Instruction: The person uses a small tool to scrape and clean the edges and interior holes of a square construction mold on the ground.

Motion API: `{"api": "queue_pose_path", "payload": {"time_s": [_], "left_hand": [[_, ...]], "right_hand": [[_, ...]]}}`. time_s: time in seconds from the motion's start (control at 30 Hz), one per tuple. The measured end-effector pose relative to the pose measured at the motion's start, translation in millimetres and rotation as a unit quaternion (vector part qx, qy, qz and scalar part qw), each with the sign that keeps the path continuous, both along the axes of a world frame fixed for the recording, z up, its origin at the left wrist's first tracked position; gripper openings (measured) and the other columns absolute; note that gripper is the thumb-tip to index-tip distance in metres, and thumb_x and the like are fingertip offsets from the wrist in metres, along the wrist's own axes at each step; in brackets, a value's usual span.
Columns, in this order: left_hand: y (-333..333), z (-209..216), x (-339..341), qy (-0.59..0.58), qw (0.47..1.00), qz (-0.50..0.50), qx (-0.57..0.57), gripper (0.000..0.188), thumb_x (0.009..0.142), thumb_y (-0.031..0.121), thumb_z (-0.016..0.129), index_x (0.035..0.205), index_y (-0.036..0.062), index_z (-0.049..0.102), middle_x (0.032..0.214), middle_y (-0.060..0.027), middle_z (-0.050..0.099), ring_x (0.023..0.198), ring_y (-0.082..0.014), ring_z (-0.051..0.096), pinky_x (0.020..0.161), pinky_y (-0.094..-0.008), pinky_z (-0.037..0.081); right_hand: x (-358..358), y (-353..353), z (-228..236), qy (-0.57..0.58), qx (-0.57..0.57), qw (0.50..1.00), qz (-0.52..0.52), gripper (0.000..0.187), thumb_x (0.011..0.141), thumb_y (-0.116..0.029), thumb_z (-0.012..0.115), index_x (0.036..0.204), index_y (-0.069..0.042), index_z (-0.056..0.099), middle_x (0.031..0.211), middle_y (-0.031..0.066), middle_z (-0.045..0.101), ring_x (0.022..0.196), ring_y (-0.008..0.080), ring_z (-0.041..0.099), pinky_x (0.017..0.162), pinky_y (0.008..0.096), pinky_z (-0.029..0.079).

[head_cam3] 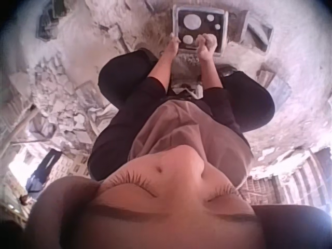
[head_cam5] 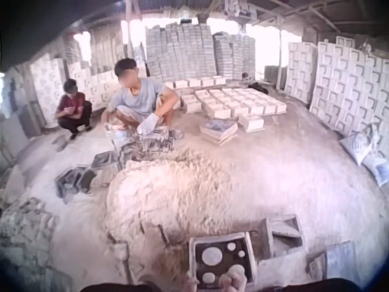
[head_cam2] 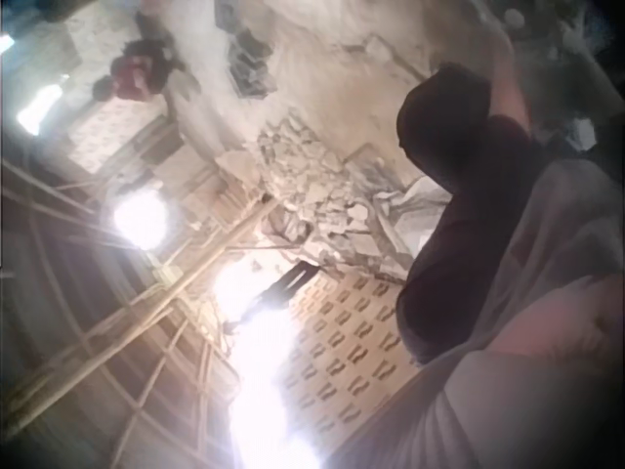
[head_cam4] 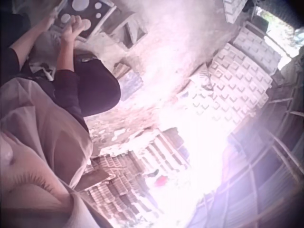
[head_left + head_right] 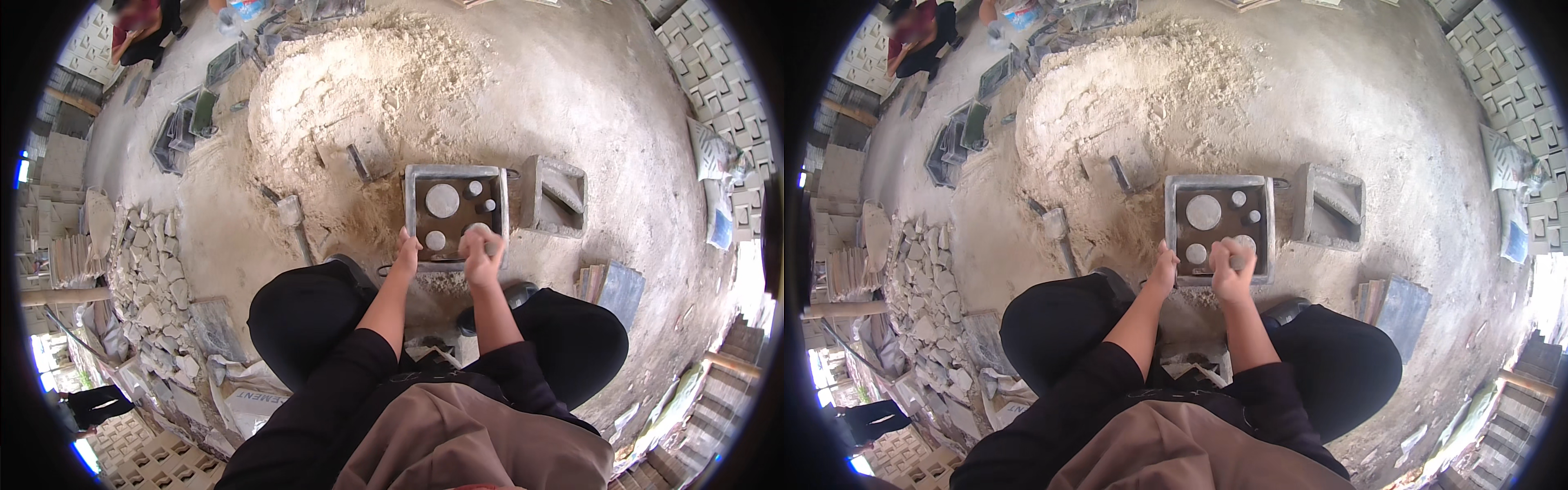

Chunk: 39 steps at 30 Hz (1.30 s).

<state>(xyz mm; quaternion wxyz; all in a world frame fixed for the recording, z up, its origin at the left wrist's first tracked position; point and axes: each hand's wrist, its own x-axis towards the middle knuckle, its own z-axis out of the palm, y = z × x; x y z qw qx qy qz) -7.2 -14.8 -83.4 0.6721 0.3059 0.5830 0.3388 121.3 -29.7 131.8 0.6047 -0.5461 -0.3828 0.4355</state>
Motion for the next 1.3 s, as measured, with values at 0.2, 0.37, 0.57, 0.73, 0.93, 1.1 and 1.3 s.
{"api": "queue_pose_path", "payload": {"time_s": [0.2, 0.37, 0.57, 0.73, 0.93, 1.1, 1.3], "left_hand": [[8.7, -14.5, -41.3, -0.08, 0.995, 0.058, 0.027, 0.071, 0.06, 0.016, 0.046, 0.127, 0.0034, 0.027, 0.12, -0.0185, 0.032, 0.112, -0.0297, 0.03, 0.094, -0.0354, 0.021], [1.1, 10.3, -4.5, -0.063, 0.996, 0.067, 0.007, 0.063, 0.058, 0.014, 0.046, 0.119, 0.0039, 0.037, 0.108, -0.016, 0.04, 0.104, -0.0283, 0.036, 0.09, -0.0326, 0.026], [2.0, -13.9, -14.7, -0.04, 0.996, 0.084, 0.014, 0.051, 0.057, 0.014, 0.046, 0.107, 0.0062, 0.044, 0.098, -0.0126, 0.043, 0.093, -0.0261, 0.04, 0.082, -0.0326, 0.033], [-2.7, -2.0, 2.5, 0.015, 1.0, 0.007, 0.0, 0.037, 0.072, 0.019, 0.04, 0.107, 0.0066, 0.04, 0.097, -0.0118, 0.042, 0.093, -0.0236, 0.042, 0.081, -0.0336, 0.036], [5.0, -24.9, -34.2, -0.023, 0.998, 0.033, 0.049, 0.029, 0.076, 0.021, 0.04, 0.101, 0.0056, 0.041, 0.099, -0.0101, 0.041, 0.094, -0.0221, 0.041, 0.084, -0.0318, 0.034], [4.3, 5.1, -5.0, 0.024, 0.998, 0.015, -0.049, 0.062, 0.058, 0.018, 0.047, 0.119, 0.0082, 0.036, 0.119, -0.0179, 0.035, 0.116, -0.0339, 0.028, 0.097, -0.0409, 0.019], [13.0, 4.7, -15.9, 0.042, 0.998, 0.007, -0.048, 0.077, 0.059, 0.022, 0.047, 0.132, 0.0112, 0.023, 0.13, -0.0179, 0.025, 0.123, -0.0359, 0.017, 0.1, -0.045, 0.011]], "right_hand": [[-32.6, 10.1, 22.8, 0.035, 0.009, 0.997, 0.068, 0.034, 0.079, 0.001, 0.046, 0.049, -0.006, 0.031, 0.045, -0.0023, 0.033, 0.039, 0.005, 0.03, 0.037, 0.0236, 0.021], [-26.8, -1.4, -5.1, -0.06, 0.067, 0.994, 0.064, 0.034, 0.08, -0.001, 0.047, 0.05, -0.005, 0.033, 0.044, -0.0024, 0.035, 0.041, 0.0036, 0.031, 0.037, 0.0234, 0.021], [-45.3, -4.0, 32.1, -0.068, 0.017, 0.994, 0.084, 0.031, 0.079, -0.001, 0.05, 0.05, -0.002, 0.038, 0.044, -0.0019, 0.037, 0.042, 0.004, 0.032, 0.038, 0.0247, 0.024], [-50.0, -10.5, 14.4, -0.091, 0.085, 0.984, 0.126, 0.027, 0.078, -0.002, 0.051, 0.053, 0.001, 0.041, 0.045, -0.0004, 0.035, 0.043, 0.0055, 0.03, 0.038, 0.0269, 0.024], [-55.7, -3.1, 51.9, -0.076, 0.064, 0.983, 0.157, 0.032, 0.079, -0.003, 0.051, 0.051, -0.002, 0.037, 0.045, -0.0029, 0.035, 0.042, 0.0043, 0.029, 0.038, 0.0251, 0.023], [-31.9, -1.3, 51.5, 0.03, -0.01, 0.996, 0.081, 0.034, 0.082, -0.005, 0.048, 0.052, -0.007, 0.031, 0.045, -0.0033, 0.032, 0.039, 0.0036, 0.028, 0.036, 0.0226, 0.02], [-34.4, 3.5, 55.4, 0.048, -0.006, 0.997, 0.067, 0.035, 0.081, -0.005, 0.048, 0.052, -0.008, 0.03, 0.045, -0.0035, 0.031, 0.039, 0.0039, 0.027, 0.037, 0.0227, 0.019]]}}
